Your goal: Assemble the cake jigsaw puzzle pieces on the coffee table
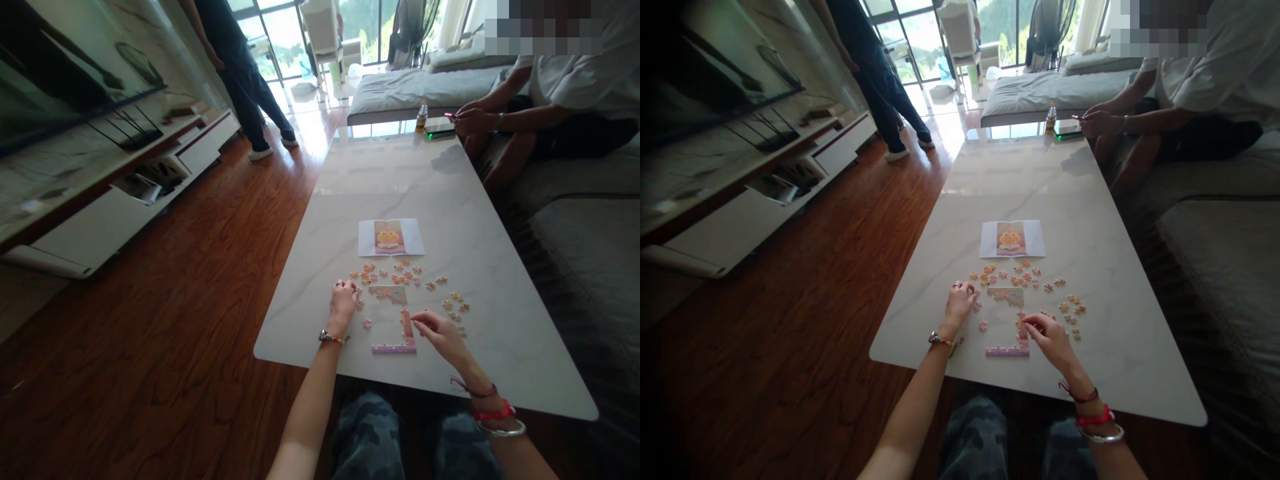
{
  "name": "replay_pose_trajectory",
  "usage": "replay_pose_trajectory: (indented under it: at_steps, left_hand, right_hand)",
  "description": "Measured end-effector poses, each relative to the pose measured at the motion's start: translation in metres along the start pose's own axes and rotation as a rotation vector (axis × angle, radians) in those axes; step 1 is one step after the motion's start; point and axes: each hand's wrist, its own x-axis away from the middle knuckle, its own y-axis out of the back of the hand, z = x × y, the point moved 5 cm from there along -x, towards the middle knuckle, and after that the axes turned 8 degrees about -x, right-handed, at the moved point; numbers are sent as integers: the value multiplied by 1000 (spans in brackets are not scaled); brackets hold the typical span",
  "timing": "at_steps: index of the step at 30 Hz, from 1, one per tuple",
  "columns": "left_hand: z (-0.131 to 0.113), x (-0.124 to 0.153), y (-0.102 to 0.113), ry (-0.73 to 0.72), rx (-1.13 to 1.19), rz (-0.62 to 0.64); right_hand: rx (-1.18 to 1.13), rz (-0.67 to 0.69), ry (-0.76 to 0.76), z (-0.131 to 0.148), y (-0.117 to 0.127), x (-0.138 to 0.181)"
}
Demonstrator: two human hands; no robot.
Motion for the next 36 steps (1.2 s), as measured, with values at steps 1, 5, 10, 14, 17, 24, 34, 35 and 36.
replay_pose_trajectory:
  at_steps: [1, 5, 10, 14, 17, 24, 34, 35, 36]
  left_hand:
    - [-2, -2, 0, 7, -5, 11]
    - [-9, 3, 1, 17, 28, 52]
    - [-41, 35, 1, -159, 397, 194]
    - [-70, 65, -13, -97, 806, 333]
    - [-84, 80, -25, 22, 990, 342]
    - [-82, 81, -19, 15, 710, 199]
    - [-73, 73, -15, -32, 605, 152]
    - [-72, 72, -15, -28, 641, 152]
    - [-70, 70, -14, -23, 665, 143]
  right_hand:
    - [-5, -2, -2, 0, 0, 1]
    - [-40, -14, -20, -2, 0, 2]
    - [-222, -46, -93, -2, 0, 2]
    - [-389, -36, -142, -1, -13, 4]
    - [-465, -78, -162, -3, -22, 5]
    - [-291, -96, -119, -7, -7, -17]
    - [-42, 148, 11, 16, -11, -56]
    - [-103, 190, -13, 18, -20, -53]
    - [-150, 222, -36, 20, -29, -50]
